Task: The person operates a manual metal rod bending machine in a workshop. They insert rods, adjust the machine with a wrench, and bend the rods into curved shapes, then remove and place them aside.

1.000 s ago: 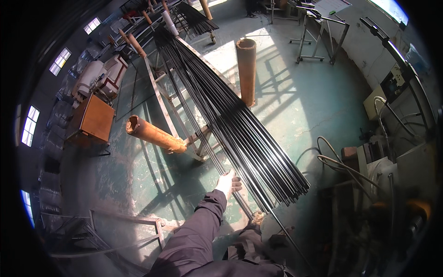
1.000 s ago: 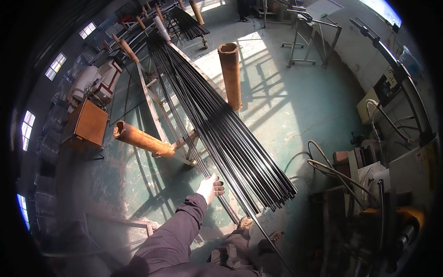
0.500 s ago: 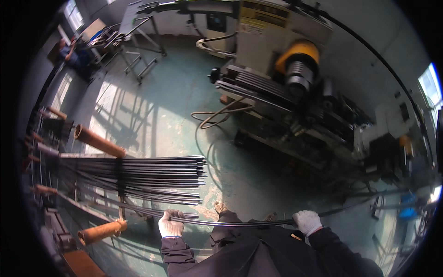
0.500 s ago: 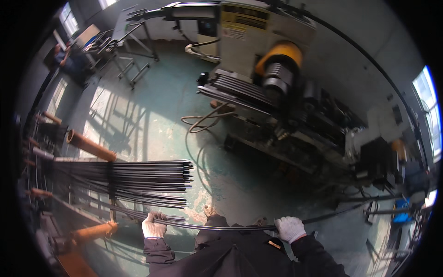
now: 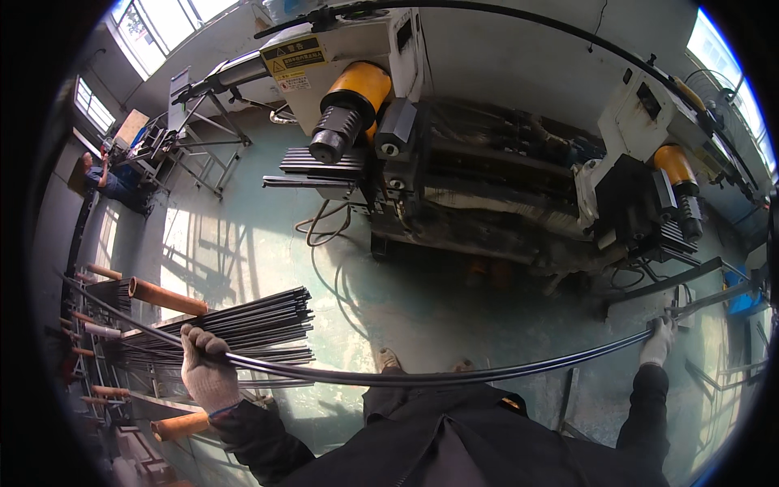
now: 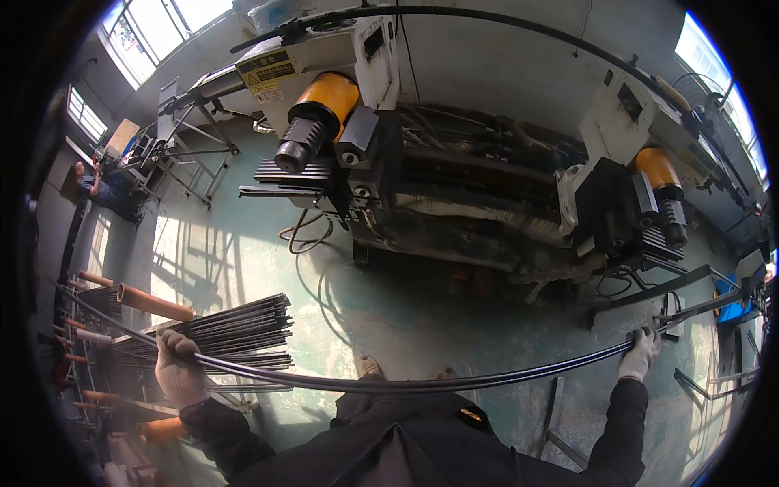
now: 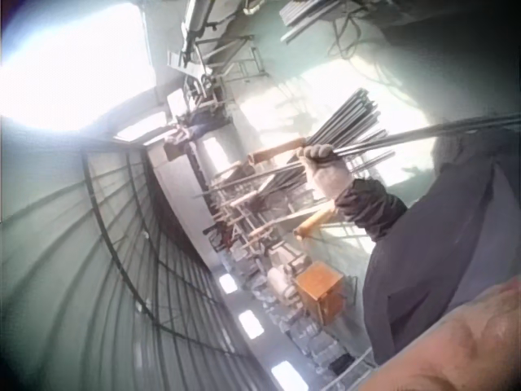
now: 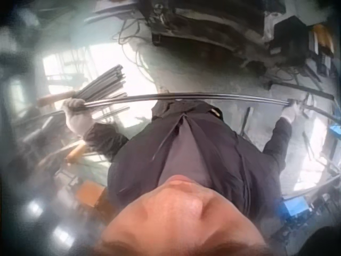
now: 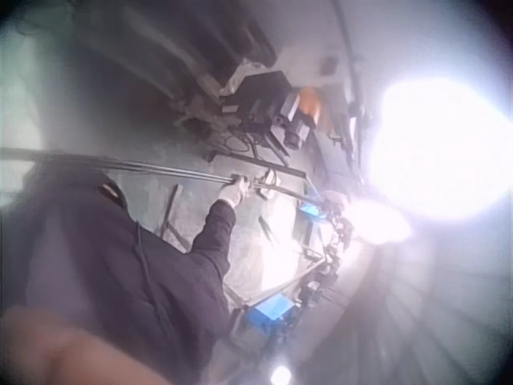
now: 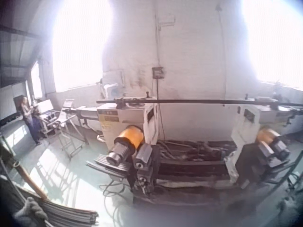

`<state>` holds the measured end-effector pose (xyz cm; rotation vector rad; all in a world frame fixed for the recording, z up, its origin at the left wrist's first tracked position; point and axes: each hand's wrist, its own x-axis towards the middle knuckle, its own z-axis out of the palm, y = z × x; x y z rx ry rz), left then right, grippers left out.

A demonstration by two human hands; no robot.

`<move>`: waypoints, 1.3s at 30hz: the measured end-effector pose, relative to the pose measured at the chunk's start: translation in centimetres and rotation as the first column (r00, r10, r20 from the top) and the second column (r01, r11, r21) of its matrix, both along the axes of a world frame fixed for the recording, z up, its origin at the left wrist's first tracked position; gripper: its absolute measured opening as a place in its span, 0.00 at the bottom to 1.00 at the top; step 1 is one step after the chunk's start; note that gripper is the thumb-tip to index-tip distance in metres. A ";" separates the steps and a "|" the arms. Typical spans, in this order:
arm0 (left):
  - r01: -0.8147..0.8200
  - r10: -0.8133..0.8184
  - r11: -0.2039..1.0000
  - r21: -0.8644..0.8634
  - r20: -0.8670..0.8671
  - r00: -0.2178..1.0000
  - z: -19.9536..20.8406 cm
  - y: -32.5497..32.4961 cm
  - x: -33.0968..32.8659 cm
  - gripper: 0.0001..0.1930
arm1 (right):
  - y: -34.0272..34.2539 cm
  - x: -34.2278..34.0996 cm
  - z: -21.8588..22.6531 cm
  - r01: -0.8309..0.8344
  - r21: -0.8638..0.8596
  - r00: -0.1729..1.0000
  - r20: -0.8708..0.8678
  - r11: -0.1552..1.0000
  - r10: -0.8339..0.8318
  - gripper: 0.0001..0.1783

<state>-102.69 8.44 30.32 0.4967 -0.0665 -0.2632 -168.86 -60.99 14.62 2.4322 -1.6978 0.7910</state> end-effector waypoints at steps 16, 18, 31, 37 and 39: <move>0.475 -0.448 0.848 0.236 -0.162 0.879 -2.2 -35.0 -0.2 0.09 | 6.8 20.4 0.6 -0.467 0.368 -0.341 0.764 0.804 -0.548 0.14; 0.550 -0.515 0.821 0.151 -0.220 0.829 -3.2 -36.7 1.1 0.08 | 4.4 19.8 0.3 -0.511 0.346 -0.306 0.782 0.787 -0.542 0.14; 0.708 -0.576 0.691 0.149 -0.479 0.663 -8.3 -46.5 5.8 0.11 | 2.6 29.8 4.2 -0.423 0.450 -0.132 0.828 0.787 -0.545 0.20; 0.698 -0.579 0.679 0.225 -0.420 0.699 -7.4 -48.6 4.9 0.09 | -0.7 31.2 5.5 -0.389 0.457 -0.141 0.829 0.800 -0.542 0.19; 0.711 -0.587 0.668 0.220 -0.431 0.685 -8.0 -48.7 4.9 0.10 | -1.5 31.6 5.4 -0.395 0.447 -0.182 0.818 0.802 -0.546 0.18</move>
